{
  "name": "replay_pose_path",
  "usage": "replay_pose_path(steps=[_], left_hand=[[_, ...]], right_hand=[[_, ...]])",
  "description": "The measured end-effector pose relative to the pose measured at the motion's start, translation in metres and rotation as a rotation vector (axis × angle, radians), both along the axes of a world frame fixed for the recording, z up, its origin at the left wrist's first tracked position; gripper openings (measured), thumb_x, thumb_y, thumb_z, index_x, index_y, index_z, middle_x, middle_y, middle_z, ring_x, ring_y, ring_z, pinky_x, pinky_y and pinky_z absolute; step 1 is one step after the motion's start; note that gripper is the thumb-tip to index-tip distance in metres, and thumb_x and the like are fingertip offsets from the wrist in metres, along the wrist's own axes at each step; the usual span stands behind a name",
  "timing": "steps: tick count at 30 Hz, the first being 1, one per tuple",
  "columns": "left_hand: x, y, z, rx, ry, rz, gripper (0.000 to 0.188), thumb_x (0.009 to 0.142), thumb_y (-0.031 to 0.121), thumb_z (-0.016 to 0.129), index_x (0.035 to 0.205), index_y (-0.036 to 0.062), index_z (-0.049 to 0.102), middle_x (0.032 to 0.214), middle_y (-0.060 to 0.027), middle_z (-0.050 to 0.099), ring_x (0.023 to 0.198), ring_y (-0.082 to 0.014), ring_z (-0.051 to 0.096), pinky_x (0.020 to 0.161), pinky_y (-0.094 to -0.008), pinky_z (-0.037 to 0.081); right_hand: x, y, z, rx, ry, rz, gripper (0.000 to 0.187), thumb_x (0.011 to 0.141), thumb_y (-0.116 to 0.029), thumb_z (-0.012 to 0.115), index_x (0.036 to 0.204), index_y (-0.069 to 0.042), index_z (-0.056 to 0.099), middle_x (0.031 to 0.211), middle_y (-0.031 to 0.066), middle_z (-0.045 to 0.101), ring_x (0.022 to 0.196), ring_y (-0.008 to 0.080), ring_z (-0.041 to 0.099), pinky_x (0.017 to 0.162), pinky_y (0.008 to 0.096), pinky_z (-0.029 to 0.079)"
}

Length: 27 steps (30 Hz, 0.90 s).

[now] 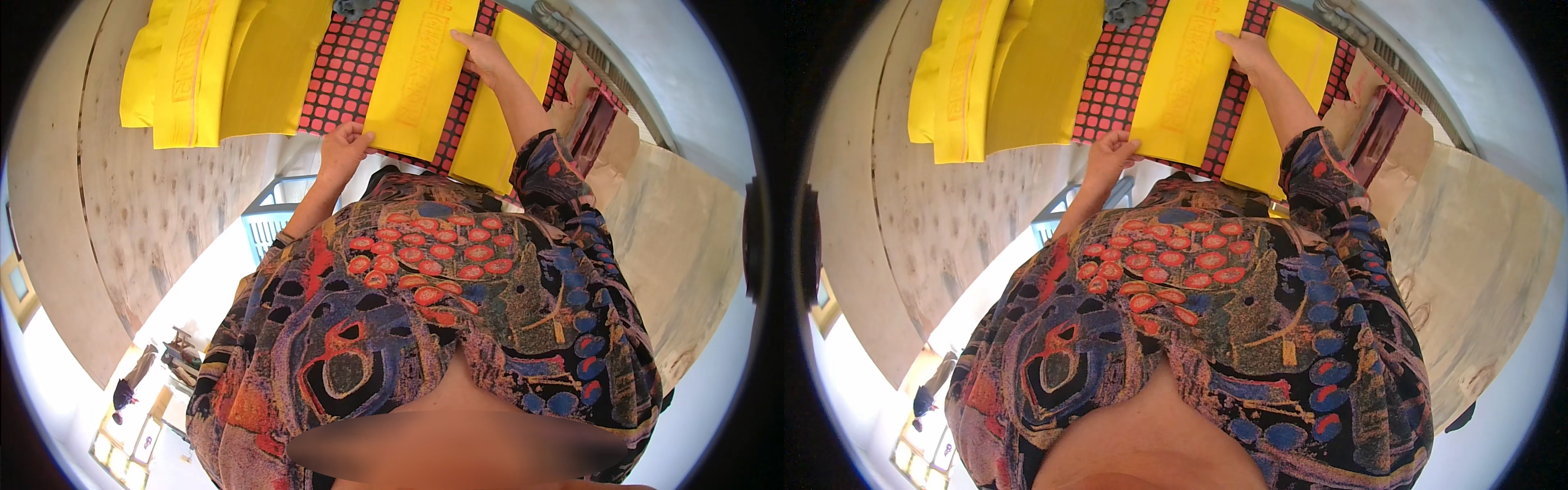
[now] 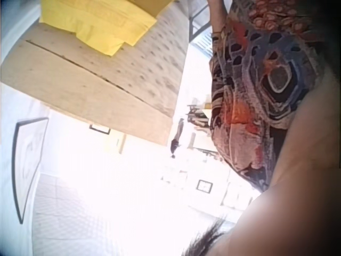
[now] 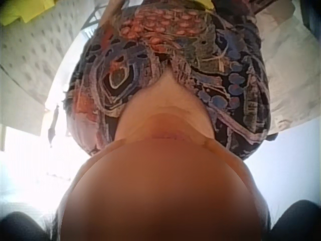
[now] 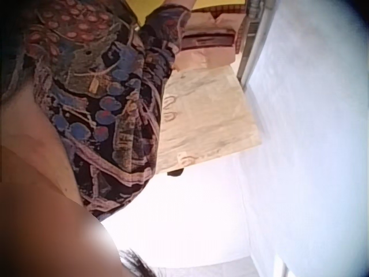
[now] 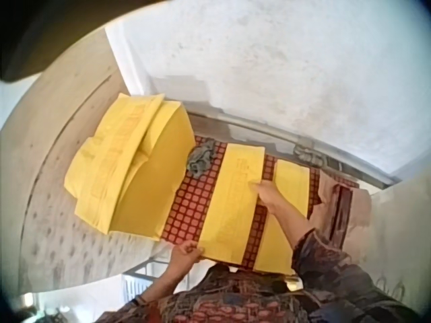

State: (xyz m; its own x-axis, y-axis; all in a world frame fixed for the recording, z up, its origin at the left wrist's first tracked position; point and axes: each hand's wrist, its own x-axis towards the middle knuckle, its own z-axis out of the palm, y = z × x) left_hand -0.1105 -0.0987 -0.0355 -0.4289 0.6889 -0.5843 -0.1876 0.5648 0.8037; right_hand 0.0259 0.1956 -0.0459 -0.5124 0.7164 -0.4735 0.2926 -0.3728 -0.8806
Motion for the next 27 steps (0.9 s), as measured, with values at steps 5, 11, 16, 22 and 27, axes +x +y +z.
replay_pose_path(steps=[5, 11, 16, 22, 27], left_hand=[[0.000, -0.002, -0.003, -0.068, 0.330, -0.116, 0.027, 0.089, 0.026, 0.066, 0.092, -0.0003, 0.064, 0.080, -0.0076, 0.069, 0.067, -0.0132, 0.066, 0.060, -0.0269, 0.052], [-0.005, -0.015, -0.010, -0.093, 0.445, -0.145, 0.029, 0.087, 0.033, 0.067, 0.085, 0.0035, 0.063, 0.070, -0.0084, 0.067, 0.060, -0.0173, 0.066, 0.057, -0.0321, 0.050], [-0.004, -0.028, -0.012, 0.044, 0.439, -0.074, 0.025, 0.090, 0.027, 0.065, 0.085, 0.0028, 0.062, 0.067, -0.0063, 0.062, 0.055, -0.0134, 0.060, 0.053, -0.0294, 0.047], [0.010, -0.017, -0.003, 0.125, 0.311, -0.092, 0.016, 0.095, 0.018, 0.061, 0.090, 0.0028, 0.060, 0.068, -0.0001, 0.056, 0.058, -0.0064, 0.052, 0.052, -0.0227, 0.044], [0.024, -0.008, 0.007, 0.166, 0.289, -0.152, 0.013, 0.094, 0.015, 0.062, 0.090, 0.0030, 0.060, 0.068, 0.0004, 0.056, 0.059, -0.0054, 0.052, 0.052, -0.0224, 0.044]], right_hand=[[0.004, 0.021, -0.012, 0.297, -0.252, 0.144, 0.047, 0.088, -0.041, 0.065, 0.109, 0.000, 0.068, 0.092, 0.0084, 0.070, 0.082, 0.0186, 0.066, 0.075, 0.0344, 0.050], [0.035, 0.021, -0.010, 0.655, -0.193, -0.019, 0.053, 0.084, -0.044, 0.068, 0.112, 0.001, 0.066, 0.091, 0.0110, 0.070, 0.082, 0.0201, 0.067, 0.076, 0.0332, 0.052], [0.112, -0.002, 0.008, 0.662, -0.078, -0.190, 0.042, 0.086, -0.031, 0.071, 0.109, 0.003, 0.063, 0.093, 0.0129, 0.070, 0.085, 0.0181, 0.069, 0.075, 0.0291, 0.053], [0.246, -0.024, 0.002, 0.712, -0.283, -0.474, 0.030, 0.085, -0.025, 0.072, 0.100, -0.001, 0.064, 0.088, 0.0088, 0.069, 0.080, 0.0159, 0.068, 0.072, 0.0287, 0.053], [0.305, -0.023, 0.017, 0.809, -0.783, -0.507, 0.034, 0.084, -0.036, 0.070, 0.099, -0.006, 0.066, 0.088, 0.0117, 0.070, 0.080, 0.0246, 0.069, 0.074, 0.0376, 0.053]])
